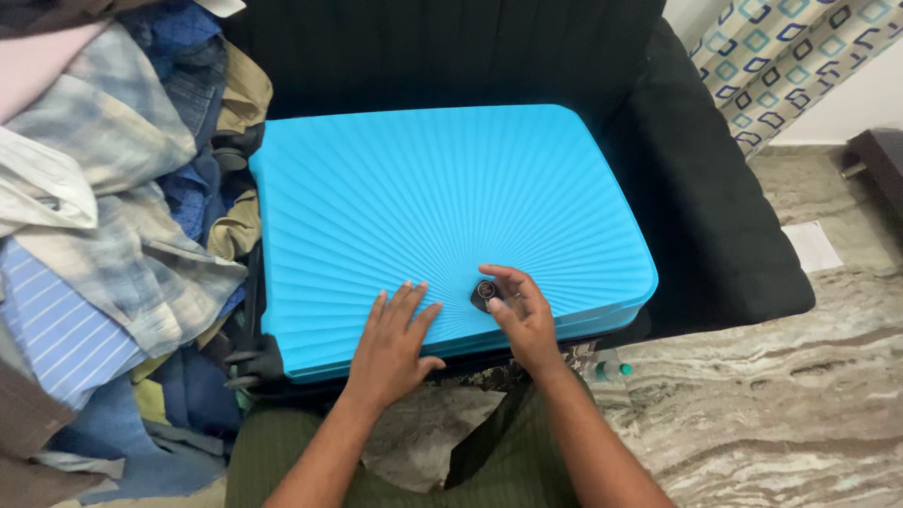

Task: The person folds white garments and places them neatly into a black and blue suitcase.

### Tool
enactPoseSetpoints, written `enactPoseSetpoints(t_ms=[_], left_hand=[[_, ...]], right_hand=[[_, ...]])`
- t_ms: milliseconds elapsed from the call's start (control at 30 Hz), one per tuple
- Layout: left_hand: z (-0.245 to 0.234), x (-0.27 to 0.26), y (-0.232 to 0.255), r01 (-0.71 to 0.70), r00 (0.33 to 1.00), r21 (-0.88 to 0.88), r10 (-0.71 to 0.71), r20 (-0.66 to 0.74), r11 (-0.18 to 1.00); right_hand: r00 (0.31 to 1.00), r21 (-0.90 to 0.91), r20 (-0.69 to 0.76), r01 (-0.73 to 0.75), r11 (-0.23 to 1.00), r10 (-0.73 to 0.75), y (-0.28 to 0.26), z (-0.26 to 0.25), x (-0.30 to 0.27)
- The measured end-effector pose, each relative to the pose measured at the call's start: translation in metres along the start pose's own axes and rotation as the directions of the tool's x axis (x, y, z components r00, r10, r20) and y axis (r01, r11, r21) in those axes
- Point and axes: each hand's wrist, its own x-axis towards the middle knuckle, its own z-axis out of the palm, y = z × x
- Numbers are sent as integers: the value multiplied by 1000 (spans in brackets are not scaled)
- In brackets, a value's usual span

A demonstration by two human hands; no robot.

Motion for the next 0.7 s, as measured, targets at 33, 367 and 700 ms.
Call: enactPoseSetpoints(t_ms=[33,367,700], left_hand=[[-1,1,-1,-11,999,15,12,-40,1000],[-20,25,3,-45,974,127,72,-216,991],[-60,83,21,-30,946,136,72,-316,990]], right_hand=[[997,-257,36,76,964,-69,-10,-6,0],[922,-868,172,309,389,-348,-51,-26,-1],[922,-910,103,239,338,-374,-26,-30,-10]])
